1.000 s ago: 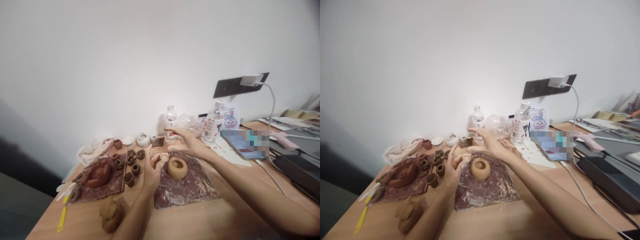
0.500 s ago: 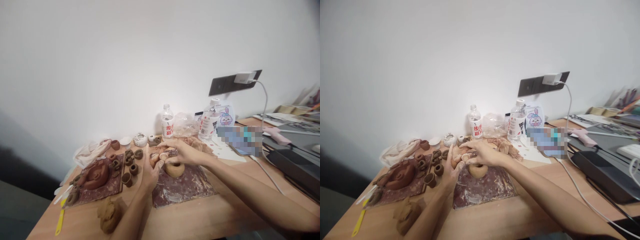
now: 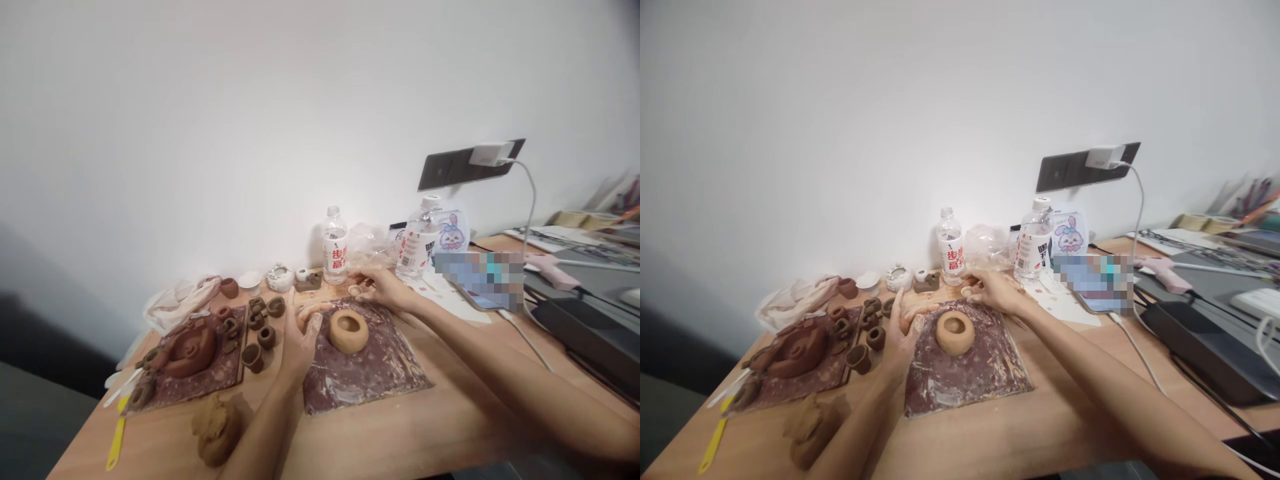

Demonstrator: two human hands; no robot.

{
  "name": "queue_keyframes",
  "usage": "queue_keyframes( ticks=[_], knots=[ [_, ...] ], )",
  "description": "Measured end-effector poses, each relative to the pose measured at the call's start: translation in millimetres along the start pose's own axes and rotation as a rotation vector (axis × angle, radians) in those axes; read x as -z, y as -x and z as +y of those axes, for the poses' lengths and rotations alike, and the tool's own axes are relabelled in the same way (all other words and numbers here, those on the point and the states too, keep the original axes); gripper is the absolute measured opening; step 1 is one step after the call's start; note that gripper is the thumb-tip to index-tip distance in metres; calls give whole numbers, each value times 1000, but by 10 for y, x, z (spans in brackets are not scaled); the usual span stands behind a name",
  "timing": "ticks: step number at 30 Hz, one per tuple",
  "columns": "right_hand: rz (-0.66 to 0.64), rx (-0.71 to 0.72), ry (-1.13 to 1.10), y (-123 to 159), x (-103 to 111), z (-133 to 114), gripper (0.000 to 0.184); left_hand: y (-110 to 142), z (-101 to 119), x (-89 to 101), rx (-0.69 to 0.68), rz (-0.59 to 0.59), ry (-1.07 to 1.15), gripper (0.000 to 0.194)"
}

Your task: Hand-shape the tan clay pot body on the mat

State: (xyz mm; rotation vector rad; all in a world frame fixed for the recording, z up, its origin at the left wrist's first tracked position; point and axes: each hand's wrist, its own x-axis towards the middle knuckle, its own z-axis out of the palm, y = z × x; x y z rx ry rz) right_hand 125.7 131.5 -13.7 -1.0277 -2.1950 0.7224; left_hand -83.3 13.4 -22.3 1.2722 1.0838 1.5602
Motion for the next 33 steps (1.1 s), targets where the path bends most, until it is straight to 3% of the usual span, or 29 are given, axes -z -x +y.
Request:
queue_keyframes(
  ticks=[5, 12, 24, 33],
  knots=[
    [67, -68, -15, -48, -94, 211, 32, -13, -90, 17, -52, -10, -8, 85],
    [151, -119, 77, -187, -210, 233, 24, 0, -77, 7, -53, -18, -45, 79],
    [151, -216, 177, -327, -461, 294, 17, 34, -66, -6, -30, -17, -67, 72],
    [122, -189, 239, -346, -482, 290, 13, 49, -37, -20, -18, -20, -88, 71]
  ],
)
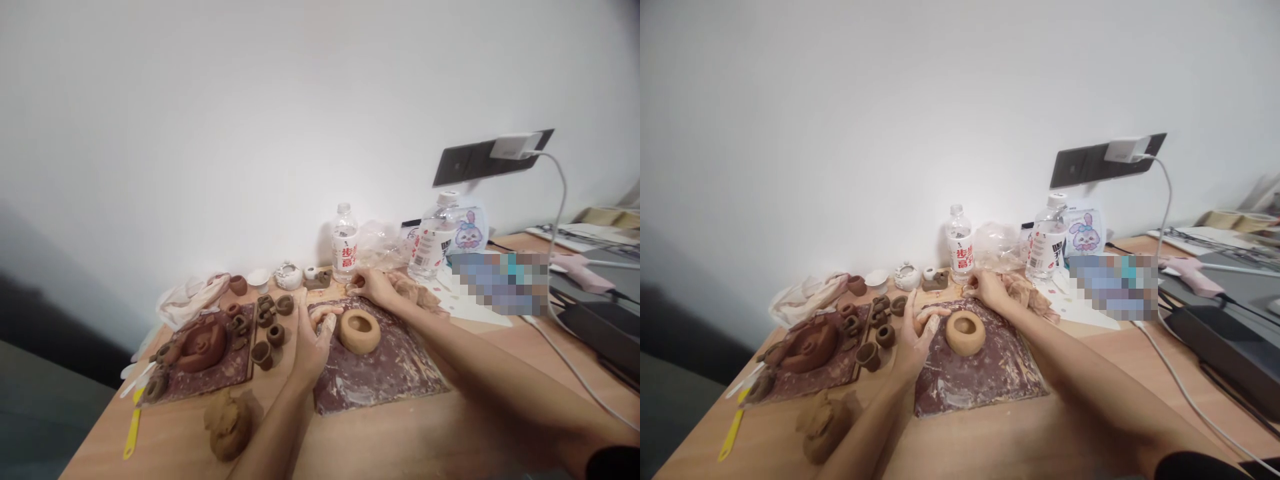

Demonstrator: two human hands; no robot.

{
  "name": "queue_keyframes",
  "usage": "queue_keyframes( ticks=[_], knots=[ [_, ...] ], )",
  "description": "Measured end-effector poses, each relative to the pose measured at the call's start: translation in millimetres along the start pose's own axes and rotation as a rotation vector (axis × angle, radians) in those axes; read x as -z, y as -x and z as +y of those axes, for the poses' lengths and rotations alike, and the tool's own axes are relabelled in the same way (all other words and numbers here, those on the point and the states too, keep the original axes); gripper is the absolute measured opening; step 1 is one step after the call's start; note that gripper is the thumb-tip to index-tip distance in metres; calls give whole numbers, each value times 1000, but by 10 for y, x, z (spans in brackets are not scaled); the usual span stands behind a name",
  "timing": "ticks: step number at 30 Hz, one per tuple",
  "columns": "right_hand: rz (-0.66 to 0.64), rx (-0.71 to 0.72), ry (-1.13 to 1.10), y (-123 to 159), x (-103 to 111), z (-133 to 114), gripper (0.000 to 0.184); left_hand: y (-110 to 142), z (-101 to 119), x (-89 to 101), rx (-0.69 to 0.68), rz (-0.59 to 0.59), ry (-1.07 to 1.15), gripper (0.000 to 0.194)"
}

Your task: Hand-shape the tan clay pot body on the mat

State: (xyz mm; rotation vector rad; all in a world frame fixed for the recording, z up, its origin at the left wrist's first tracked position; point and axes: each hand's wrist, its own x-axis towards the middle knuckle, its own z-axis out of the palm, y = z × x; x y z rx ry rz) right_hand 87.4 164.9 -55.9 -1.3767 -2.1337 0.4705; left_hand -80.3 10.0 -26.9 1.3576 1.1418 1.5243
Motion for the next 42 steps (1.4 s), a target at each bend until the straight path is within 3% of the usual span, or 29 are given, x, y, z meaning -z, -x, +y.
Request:
queue_keyframes(
  ticks=[3, 7, 13, 21, 29, 42],
  knots=[
    [-15, 66, 22, 67, 96, -8, 13, -3, -5, 3, 5, -4, -13, 72],
    [-71, 206, 34, 209, 221, 19, 27, -3, -55, 15, 23, -8, -8, 73],
    [-73, 398, 136, 324, 216, 31, 39, 53, -146, -11, 18, -194, -60, 110],
    [-106, 262, 178, 349, 233, -6, 41, 80, -33, -75, 61, -213, -171, 117],
    [-159, 223, 228, 355, 190, 22, 46, 88, -50, -76, 70, -232, -225, 120],
    [-188, 297, 295, 382, 191, -78, 42, 93, -173, -97, 14, -189, -190, 125]
  ],
)
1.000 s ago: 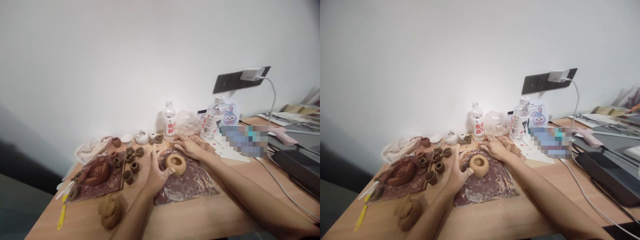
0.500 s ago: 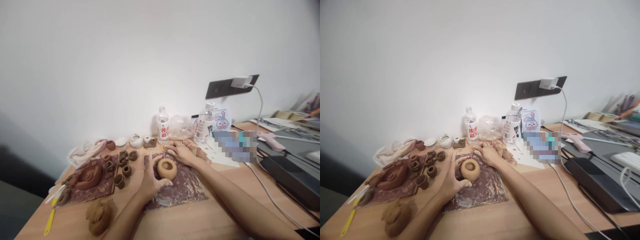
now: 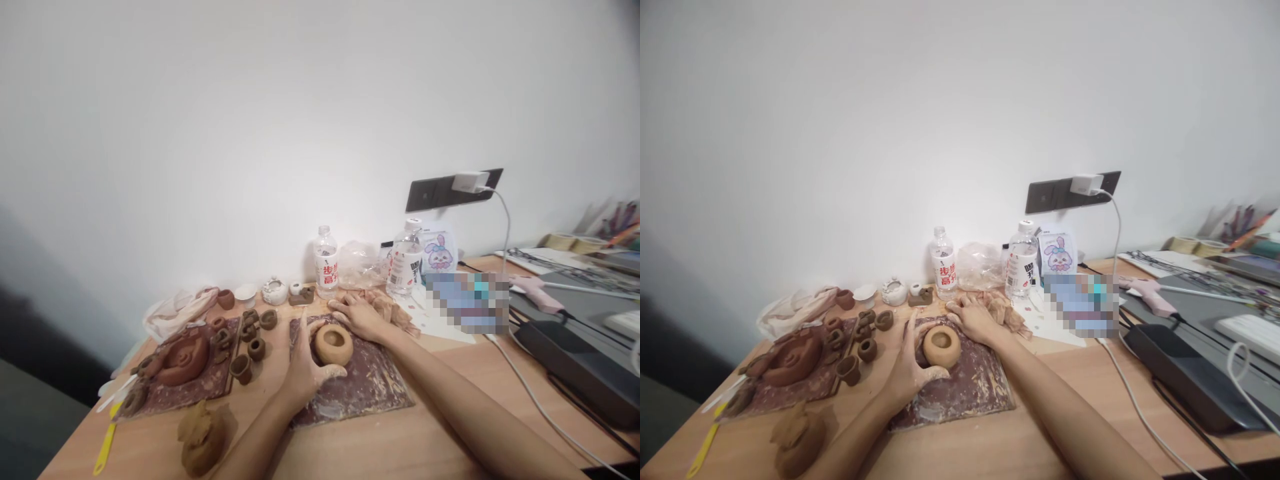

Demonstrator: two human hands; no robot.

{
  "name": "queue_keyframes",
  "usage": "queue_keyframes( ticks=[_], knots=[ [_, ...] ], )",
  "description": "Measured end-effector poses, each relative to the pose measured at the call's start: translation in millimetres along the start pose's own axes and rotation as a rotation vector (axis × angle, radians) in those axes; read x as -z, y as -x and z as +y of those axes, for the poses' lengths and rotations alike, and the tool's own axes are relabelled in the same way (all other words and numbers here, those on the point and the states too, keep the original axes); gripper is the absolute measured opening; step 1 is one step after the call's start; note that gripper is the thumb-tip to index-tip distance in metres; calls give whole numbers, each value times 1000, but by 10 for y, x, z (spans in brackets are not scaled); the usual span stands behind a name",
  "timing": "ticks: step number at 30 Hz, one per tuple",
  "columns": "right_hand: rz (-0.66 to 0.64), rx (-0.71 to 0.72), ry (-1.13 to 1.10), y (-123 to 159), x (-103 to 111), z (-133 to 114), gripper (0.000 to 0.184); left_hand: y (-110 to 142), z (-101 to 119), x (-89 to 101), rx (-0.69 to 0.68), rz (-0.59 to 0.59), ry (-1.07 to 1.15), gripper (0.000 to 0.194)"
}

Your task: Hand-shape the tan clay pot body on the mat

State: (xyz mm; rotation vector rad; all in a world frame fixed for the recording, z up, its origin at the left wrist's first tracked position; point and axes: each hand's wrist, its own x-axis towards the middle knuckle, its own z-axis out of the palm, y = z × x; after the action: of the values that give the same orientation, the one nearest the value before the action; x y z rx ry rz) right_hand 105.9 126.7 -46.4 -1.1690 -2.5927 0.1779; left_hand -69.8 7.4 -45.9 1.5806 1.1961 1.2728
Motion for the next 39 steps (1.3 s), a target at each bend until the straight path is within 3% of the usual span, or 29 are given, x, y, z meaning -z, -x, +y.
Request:
queue_keyframes(
  ticks=[20, 32, 35, 39],
  knots=[
    [37, -6, 15, -25, -80, 45, 44, -8, 63, 0, 42, -30, -63, 123],
    [126, 28, -22, -10, -42, 5, 42, -42, 72, -9, -17, -39, -99, 113],
    [163, 56, -71, 8, 41, -22, 40, -37, 69, -8, -12, -40, -90, 114],
    [202, 116, -253, 133, 336, -140, 43, -33, 68, -5, 0, -36, -70, 118]
  ],
)
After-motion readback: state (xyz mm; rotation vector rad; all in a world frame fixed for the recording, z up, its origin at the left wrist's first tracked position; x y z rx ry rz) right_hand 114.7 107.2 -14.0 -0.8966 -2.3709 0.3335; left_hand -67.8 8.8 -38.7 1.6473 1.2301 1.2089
